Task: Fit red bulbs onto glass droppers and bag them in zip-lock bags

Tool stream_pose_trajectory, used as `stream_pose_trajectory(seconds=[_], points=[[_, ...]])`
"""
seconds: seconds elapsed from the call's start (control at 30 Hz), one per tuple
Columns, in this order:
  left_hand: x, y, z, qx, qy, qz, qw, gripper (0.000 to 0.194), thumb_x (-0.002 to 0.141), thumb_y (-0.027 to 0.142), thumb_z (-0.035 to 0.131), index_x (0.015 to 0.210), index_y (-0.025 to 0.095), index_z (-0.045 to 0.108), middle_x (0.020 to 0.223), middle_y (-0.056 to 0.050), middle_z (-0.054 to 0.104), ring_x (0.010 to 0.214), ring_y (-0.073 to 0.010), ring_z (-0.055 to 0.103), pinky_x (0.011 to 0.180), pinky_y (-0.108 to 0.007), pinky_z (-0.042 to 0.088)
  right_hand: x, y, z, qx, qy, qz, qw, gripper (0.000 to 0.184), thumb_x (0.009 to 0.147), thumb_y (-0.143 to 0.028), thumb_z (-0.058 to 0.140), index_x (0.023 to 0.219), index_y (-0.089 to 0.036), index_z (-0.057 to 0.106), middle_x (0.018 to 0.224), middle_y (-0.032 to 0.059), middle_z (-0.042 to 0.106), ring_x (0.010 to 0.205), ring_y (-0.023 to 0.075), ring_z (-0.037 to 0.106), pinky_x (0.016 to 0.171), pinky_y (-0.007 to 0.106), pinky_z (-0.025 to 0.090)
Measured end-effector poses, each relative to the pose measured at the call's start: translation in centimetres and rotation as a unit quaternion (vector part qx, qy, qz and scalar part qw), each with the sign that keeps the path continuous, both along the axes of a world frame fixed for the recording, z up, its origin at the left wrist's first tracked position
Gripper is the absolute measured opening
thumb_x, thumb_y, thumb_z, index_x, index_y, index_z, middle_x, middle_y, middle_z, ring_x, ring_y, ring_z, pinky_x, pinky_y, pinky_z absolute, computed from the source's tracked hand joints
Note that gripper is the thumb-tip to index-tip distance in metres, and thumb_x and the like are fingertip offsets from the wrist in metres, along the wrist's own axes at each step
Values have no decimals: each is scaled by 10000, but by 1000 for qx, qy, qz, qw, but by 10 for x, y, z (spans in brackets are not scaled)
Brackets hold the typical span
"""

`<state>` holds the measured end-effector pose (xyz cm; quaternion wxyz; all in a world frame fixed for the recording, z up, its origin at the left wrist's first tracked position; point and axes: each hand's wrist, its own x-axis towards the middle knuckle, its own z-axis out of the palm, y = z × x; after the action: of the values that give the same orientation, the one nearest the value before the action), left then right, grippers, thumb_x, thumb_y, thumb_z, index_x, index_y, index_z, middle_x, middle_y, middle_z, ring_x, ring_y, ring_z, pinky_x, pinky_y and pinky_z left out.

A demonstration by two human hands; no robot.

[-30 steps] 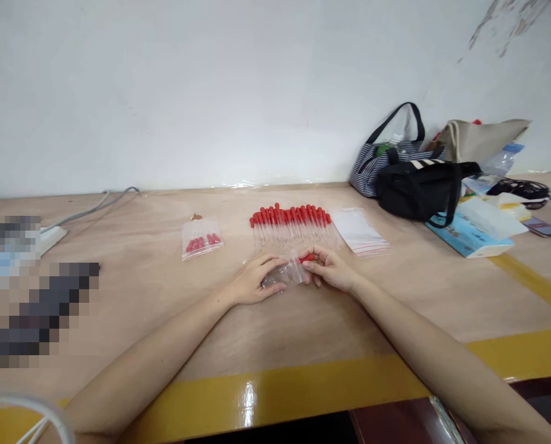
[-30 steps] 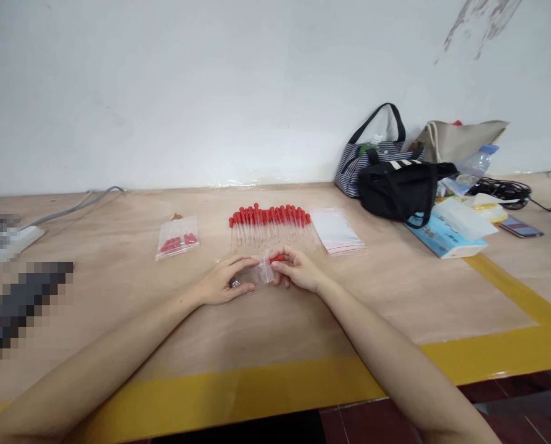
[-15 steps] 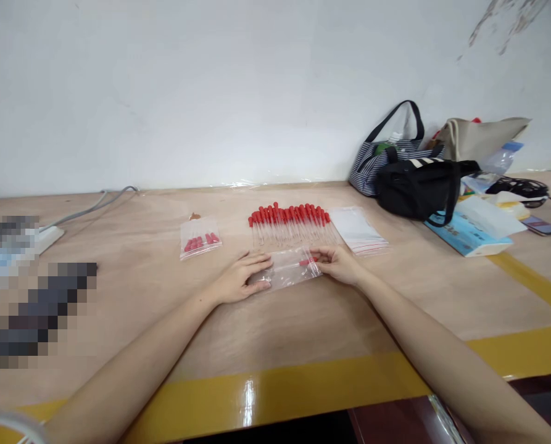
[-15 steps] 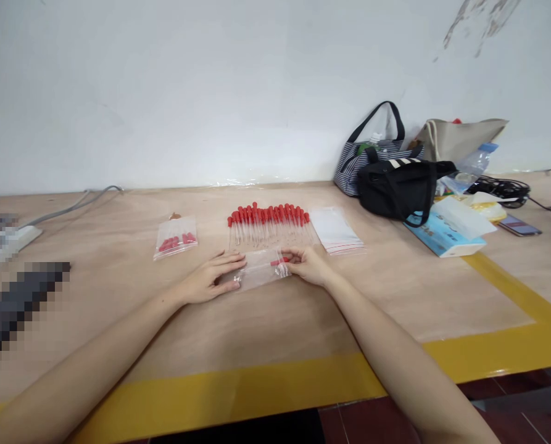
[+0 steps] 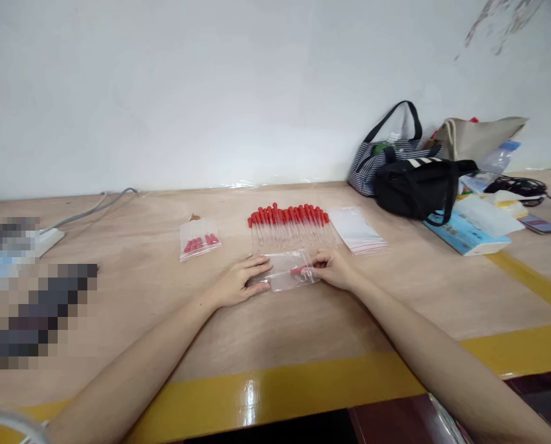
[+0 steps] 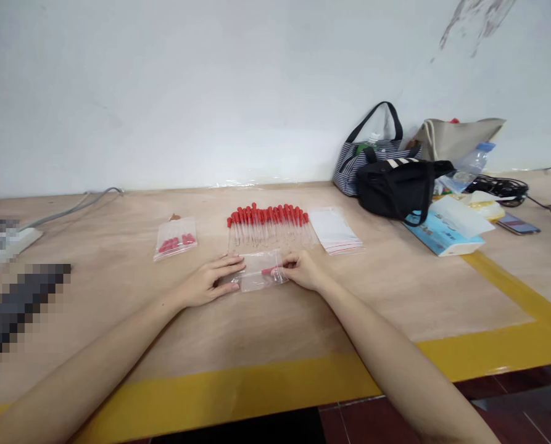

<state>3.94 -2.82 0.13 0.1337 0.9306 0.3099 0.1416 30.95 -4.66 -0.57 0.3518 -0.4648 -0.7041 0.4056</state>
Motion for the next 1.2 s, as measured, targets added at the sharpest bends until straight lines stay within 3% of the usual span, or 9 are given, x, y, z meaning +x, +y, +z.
stream_pose_trajectory(seconds=[0.1, 0.17, 0.33, 0.5, 0.7, 0.93, 1.07, 1.2], points=[[0, 2, 0, 0, -7, -10, 1000, 484, 850, 464, 438, 1268, 221, 454, 1345, -72, 430, 1261, -186, 367, 1074, -402, 247, 7, 0, 6, 41, -55, 86, 994, 297, 771, -406, 540, 716, -157, 693, 816, 47, 601, 706, 121, 534, 638, 252, 425], [0, 2, 1, -5, -8, -11, 1000, 478, 853, 460, 435, 1271, 229, 450, 1347, -67, 427, 1264, -194, 362, 1074, -419, 243, 15, 4, 5, 39, -63, 95, 993, 276, 777, -374, 521, 746, -155, 686, 860, 54, 609, 742, 134, 551, 674, 266, 436], [0, 4, 1, -11, -3, -19, 1000, 489, 852, 464, 435, 1287, 241, 427, 1363, -64, 404, 1275, -203, 343, 1082, -440, 213, 18, 29, -2, 56, -84, -159, 982, 206, 720, -327, 562, 794, -150, 636, 676, 24, 617, 616, 138, 549, 602, 268, 441], [1, 3, 1, -7, 0, -23, 1000, 520, 834, 484, 458, 1294, 247, 416, 1368, -67, 396, 1273, -208, 346, 1083, -440, 210, -20, 69, 12, 128, -133, -257, 948, 140, 696, -191, 551, 828, -156, 584, 778, 34, 641, 703, 139, 583, 686, 259, 453], [1, 1, 4, -8, 10, -20, 1000, 519, 836, 490, 450, 1294, 248, 416, 1369, -72, 395, 1265, -212, 359, 1075, -456, 213, -58, 106, 31, 65, -248, -308, 916, 276, 691, -78, 514, 964, -101, 545, 887, 143, 636, 860, 233, 603, 742, 318, 450], [1, 1, 2, -6, 11, -16, 1000, 531, 831, 500, 451, 1290, 235, 425, 1368, -74, 397, 1269, -205, 352, 1080, -428, 216, -70, 116, 35, 2, -254, -333, 908, 411, 649, -41, 547, 1057, -54, 496, 985, 210, 605, 917, 282, 597, 717, 329, 468], [1, 1, 3, -5, 17, -14, 1000, 536, 834, 505, 441, 1298, 237, 413, 1369, -74, 395, 1270, -204, 351, 1080, -429, 214, -65, 120, 39, 0, -206, -349, 914, 421, 649, -75, 552, 1064, -57, 480, 963, 192, 611, 893, 263, 599, 704, 309, 466], [1, 1, 3, -5, 19, -11, 1000, 533, 833, 510, 440, 1295, 245, 417, 1371, -66, 393, 1271, -206, 348, 1079, -433, 216, -45, 121, 44, -3, -112, -313, 943, 245, 678, -171, 552, 915, -118, 525, 736, 84, 606, 705, 203, 602, 611, 285, 458]])
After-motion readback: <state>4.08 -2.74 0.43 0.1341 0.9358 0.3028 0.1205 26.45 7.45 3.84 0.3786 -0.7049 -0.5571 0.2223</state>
